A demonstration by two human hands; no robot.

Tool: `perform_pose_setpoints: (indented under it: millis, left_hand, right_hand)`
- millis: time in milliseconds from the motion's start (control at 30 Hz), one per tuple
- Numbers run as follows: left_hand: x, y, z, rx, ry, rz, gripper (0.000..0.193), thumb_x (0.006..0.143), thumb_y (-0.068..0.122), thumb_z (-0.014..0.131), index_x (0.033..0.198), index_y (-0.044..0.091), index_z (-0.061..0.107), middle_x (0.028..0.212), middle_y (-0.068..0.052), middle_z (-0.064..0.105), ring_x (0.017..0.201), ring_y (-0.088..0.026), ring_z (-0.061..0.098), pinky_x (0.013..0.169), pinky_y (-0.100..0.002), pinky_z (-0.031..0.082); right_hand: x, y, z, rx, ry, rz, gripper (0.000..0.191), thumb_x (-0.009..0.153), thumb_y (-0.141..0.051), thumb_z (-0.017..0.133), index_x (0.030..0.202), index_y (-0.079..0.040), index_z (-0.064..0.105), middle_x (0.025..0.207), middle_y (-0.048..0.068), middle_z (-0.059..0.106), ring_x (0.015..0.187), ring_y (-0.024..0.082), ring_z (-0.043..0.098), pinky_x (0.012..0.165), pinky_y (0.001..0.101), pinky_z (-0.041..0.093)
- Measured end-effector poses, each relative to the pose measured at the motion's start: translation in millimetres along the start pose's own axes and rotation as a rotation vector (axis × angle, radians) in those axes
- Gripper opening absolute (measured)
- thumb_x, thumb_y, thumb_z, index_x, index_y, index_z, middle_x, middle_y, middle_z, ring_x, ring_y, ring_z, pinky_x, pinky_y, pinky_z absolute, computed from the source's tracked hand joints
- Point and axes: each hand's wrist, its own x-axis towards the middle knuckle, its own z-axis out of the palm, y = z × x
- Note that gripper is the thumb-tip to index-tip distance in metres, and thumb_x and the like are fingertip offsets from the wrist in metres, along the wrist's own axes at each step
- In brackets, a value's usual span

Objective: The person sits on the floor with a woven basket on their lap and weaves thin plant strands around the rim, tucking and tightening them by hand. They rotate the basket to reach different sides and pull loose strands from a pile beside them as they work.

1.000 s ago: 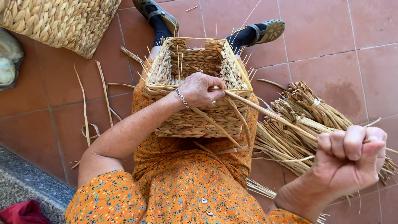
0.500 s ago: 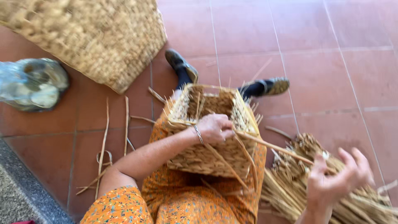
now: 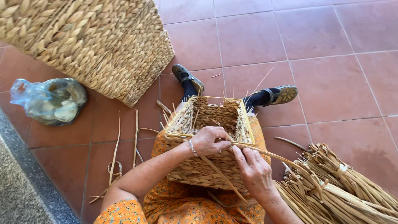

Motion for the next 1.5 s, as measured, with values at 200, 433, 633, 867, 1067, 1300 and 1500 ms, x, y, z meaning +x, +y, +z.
perform_pose_setpoints:
  millis: [200,433,633,867,1067,1300,1500]
  left_hand:
    - [-4.5,15.4,-10.5,-0.011,0.007,-0.008,0.013,0.088,0.017,0.073,0.095,0.006,0.076,0.085,-0.01,0.071,0.077,-0.025,0.071,0.067,-0.034,0.057]
    - [-6.3,17.4,-12.3,0.047,0.049,0.053,0.016,0.097,0.02,0.072,0.089,0.007,0.073,0.079,-0.008,0.069,0.074,-0.026,0.07,0.065,-0.037,0.057]
    - [-4.4,16.7,2.5,0.153,0.056,-0.016,0.02,0.098,0.025,0.069,0.086,0.009,0.071,0.078,-0.007,0.07,0.072,-0.026,0.072,0.063,-0.039,0.056]
    - [12.9,18.8,26.0,0.293,0.516,0.254,0.051,0.081,0.022,0.072,0.128,0.008,0.061,0.114,-0.013,0.062,0.107,-0.033,0.064,0.094,-0.045,0.054]
    - [36.4,20.7,68.4,0.656,0.32,0.234,0.018,0.096,0.017,0.066,0.109,0.006,0.064,0.108,-0.01,0.062,0.105,-0.026,0.066,0.086,-0.038,0.057]
    - [90.1,-19.4,102.1,0.213,0.194,0.029,0.02,0.079,0.012,0.066,0.098,0.007,0.072,0.108,-0.017,0.063,0.1,-0.034,0.066,0.087,-0.043,0.055]
    - [84.0,-26.6,98.0,0.05,0.202,0.247,0.042,0.068,0.015,0.069,0.109,0.01,0.07,0.109,-0.014,0.063,0.107,-0.034,0.064,0.093,-0.041,0.052]
  right_hand:
    - [5.9,-4.3,-5.9,0.103,-0.139,0.044,0.05,0.081,-0.006,0.07,0.131,-0.002,0.064,0.093,0.011,0.062,0.075,0.026,0.066,0.061,0.0378,0.055]
    - [26.8,20.0,-10.1,0.25,0.055,-0.023,0.02,0.09,-0.017,0.075,0.104,-0.004,0.069,0.082,0.007,0.067,0.073,0.025,0.068,0.062,0.0372,0.054]
    - [25.6,49.3,-4.7,0.491,-0.078,0.257,0.013,0.086,-0.018,0.078,0.088,-0.007,0.072,0.073,0.008,0.072,0.06,0.02,0.07,0.055,0.0316,0.054]
    - [13.0,81.5,6.9,0.477,-0.184,0.527,0.012,0.087,-0.016,0.079,0.091,-0.005,0.076,0.054,0.004,0.064,0.051,0.004,0.052,0.049,0.0247,0.045]
    - [-2.3,103.0,19.9,0.463,-0.033,0.425,0.016,0.092,-0.013,0.077,0.103,-0.003,0.076,0.07,0.003,0.07,0.064,0.001,0.056,0.061,0.0206,0.048]
    - [9.5,107.6,11.0,0.082,-0.002,0.169,0.012,0.089,-0.014,0.08,0.098,-0.007,0.076,0.082,0.009,0.072,0.072,0.017,0.072,0.068,0.0309,0.058]
    - [34.4,80.0,2.4,-0.401,0.033,-0.15,0.006,0.088,-0.02,0.08,0.091,-0.015,0.08,0.077,0.009,0.067,0.076,0.03,0.07,0.069,0.0417,0.055]
